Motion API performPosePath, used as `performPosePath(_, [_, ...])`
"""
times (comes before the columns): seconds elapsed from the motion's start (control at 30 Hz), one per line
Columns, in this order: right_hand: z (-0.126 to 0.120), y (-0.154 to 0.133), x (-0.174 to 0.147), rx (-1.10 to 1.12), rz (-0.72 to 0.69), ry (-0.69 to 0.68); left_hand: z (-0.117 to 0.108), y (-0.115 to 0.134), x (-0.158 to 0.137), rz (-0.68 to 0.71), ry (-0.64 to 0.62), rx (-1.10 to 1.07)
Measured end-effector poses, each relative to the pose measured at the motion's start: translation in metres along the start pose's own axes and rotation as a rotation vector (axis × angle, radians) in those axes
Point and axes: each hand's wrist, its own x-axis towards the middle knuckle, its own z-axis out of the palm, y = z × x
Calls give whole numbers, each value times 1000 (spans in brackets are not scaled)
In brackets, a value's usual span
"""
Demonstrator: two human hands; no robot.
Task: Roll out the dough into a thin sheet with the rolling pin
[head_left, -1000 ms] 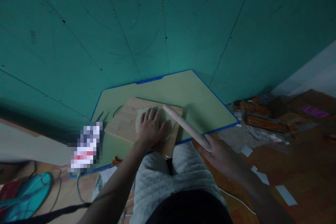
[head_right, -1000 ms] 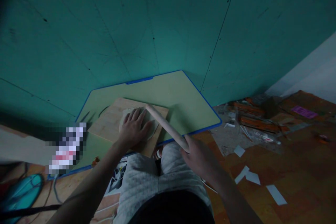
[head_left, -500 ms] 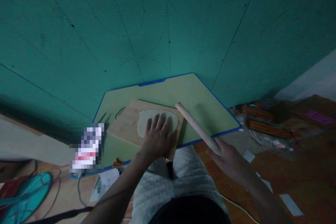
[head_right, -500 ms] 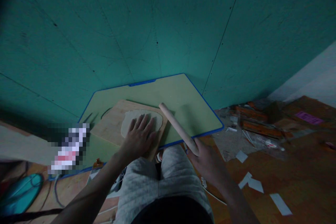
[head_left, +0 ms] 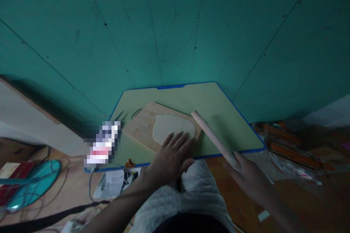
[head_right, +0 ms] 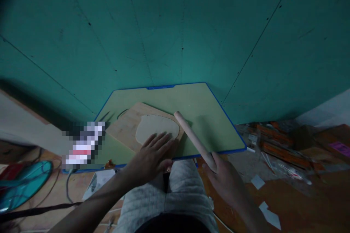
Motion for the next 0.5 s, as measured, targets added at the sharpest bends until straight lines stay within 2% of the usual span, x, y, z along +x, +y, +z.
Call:
performPosePath(0.17, [-17,-5,9,-89,-63,-8,2,-41,26,-240,100,50])
performPosePath(0.37, [-36,-4,28,-167,-152,22,5,-49,37,-248,149,63])
performPosePath(0.5, [-53,-16,43,-308,-146,10,-6,-47,45,-274,92,71])
